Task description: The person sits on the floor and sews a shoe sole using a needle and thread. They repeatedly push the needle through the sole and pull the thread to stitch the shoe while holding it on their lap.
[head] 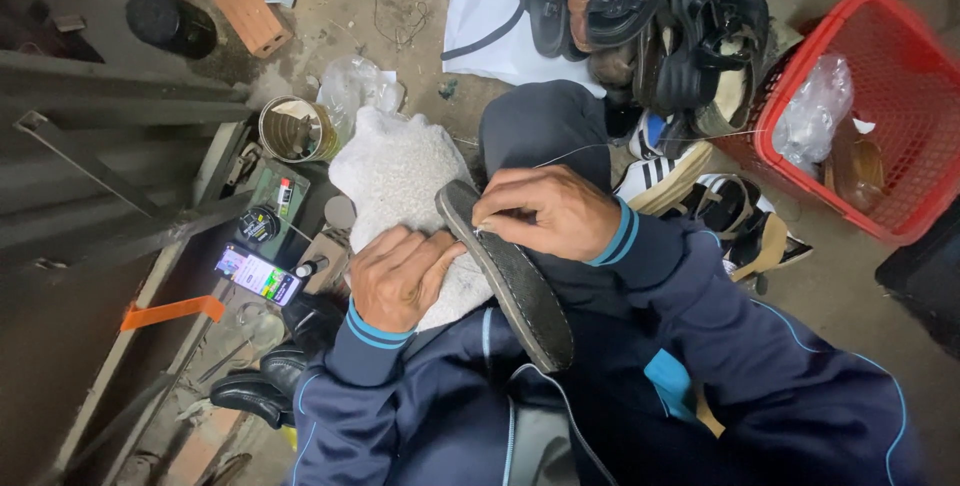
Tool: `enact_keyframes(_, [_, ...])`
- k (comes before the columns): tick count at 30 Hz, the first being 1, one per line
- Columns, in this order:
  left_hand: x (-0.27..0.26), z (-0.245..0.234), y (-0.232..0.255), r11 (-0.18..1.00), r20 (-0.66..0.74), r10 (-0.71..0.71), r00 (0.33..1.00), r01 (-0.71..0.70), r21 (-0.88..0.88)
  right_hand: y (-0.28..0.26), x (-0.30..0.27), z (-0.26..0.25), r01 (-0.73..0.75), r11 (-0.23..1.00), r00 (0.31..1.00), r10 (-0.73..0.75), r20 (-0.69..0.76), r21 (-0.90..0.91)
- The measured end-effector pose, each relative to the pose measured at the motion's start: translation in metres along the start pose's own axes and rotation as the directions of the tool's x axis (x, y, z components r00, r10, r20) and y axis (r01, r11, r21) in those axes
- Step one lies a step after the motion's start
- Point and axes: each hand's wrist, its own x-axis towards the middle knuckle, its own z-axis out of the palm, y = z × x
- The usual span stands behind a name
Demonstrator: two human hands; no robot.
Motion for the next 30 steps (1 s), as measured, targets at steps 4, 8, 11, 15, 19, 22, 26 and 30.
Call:
enact_keyframes(4, [0.001, -0.001, -0.001, 1.0, 0.0, 0.004, 1.0, -0.004, -0.025, -0.002, -0.001, 0.006, 0.016, 1.0, 0.999, -0.015, -0.037, 0.014])
enact_keyframes(8, [0.0, 0.0, -0.001, 0.999, -0.001, -0.003, 1.0, 0.003, -0.036, 0.003, -0.005, 0.013, 0.023, 1.0, 0.993, -0.025, -0.115, -0.017])
enact_keyframes(11, [-0.003, 0.003, -0.002, 0.998, -0.006, -0.032, 0.999, 0.032, -0.048, 0.005, -0.011, 0.024, -0.008, 0.999, 0.982, -0.001, -0.191, -0.048])
enact_keyframes(15, [-0.001, 0.003, 0.0, 0.997, -0.005, -0.067, 0.998, 0.067, -0.047, -0.004, -0.02, 0.043, -0.106, 0.993, 0.927, 0.116, -0.356, 0.046])
enact_keyframes(19, [-0.005, 0.006, 0.001, 0.998, 0.015, -0.066, 0.998, 0.066, 0.012, 0.0, -0.03, 0.058, -0.166, 0.986, 0.892, 0.149, -0.427, -0.002])
enact_keyframes(22, [-0.006, 0.004, 0.004, 0.995, 0.031, -0.075, 0.997, 0.073, 0.072, -0.009, -0.029, 0.059, -0.2, 0.98, 0.872, 0.177, -0.456, -0.003])
enact_keyframes(26, [-0.004, 0.003, 0.01, 0.982, 0.052, -0.102, 0.993, 0.093, 0.164, -0.01, -0.027, 0.057, -0.225, 0.974, 0.873, 0.2, -0.445, -0.005])
enact_keyframes(30, [-0.001, 0.0, 0.016, 0.97, 0.062, -0.158, 0.986, 0.143, 0.198, -0.01, -0.028, 0.057, -0.266, 0.964, 0.865, 0.247, -0.436, 0.018])
